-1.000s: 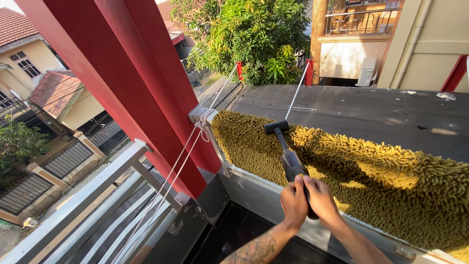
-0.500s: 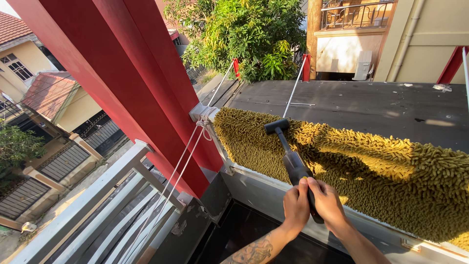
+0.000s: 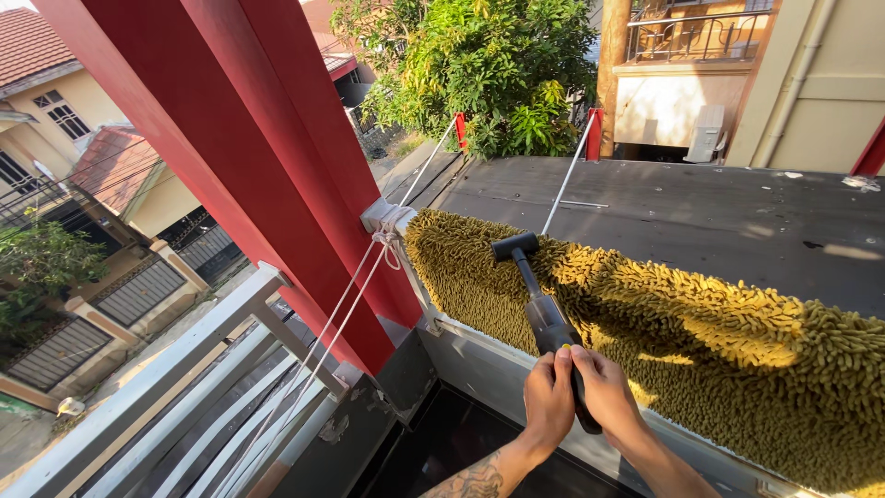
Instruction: The person uses a handheld vacuum cleaner with a brush attachment to clean a yellow microfiber cloth draped over a white balcony railing. The person moves the vacuum back and forth along the length of the cloth, cleaning it in sections.
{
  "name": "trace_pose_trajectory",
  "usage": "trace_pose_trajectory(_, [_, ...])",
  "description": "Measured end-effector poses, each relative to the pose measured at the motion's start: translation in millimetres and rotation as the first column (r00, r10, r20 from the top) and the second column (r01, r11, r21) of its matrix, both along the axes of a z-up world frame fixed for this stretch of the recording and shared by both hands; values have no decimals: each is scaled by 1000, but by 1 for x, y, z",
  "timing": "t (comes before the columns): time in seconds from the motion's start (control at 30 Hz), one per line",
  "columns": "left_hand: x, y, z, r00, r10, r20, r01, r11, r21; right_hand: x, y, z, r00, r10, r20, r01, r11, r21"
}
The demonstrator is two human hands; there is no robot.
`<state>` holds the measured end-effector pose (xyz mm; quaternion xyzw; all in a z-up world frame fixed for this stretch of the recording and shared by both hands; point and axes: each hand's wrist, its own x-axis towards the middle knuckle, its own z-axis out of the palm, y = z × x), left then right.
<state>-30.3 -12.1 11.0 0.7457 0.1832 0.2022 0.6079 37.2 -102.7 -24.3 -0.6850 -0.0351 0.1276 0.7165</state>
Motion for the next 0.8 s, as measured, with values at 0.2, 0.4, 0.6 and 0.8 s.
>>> trace_pose_trajectory(0.2, [49,27,5,993,100,66,-109,983,150,49,34,13,987,60,151,-42,992,-121])
trace_pose_trajectory(0.4, [39,21,8,994,113,-13,-110,986,128,44,25,10,992,97,83,-86,988,-128])
trace_pose_trajectory(0.6, [28,10,-1,995,91,-40,-88,993,74,34,9,1,994,103,-20,-104,994,-35])
trace_pose_trajectory(0.8, [79,51,7,986,163,40,-166,982,85,90,64,6,983,167,74,-169,985,25])
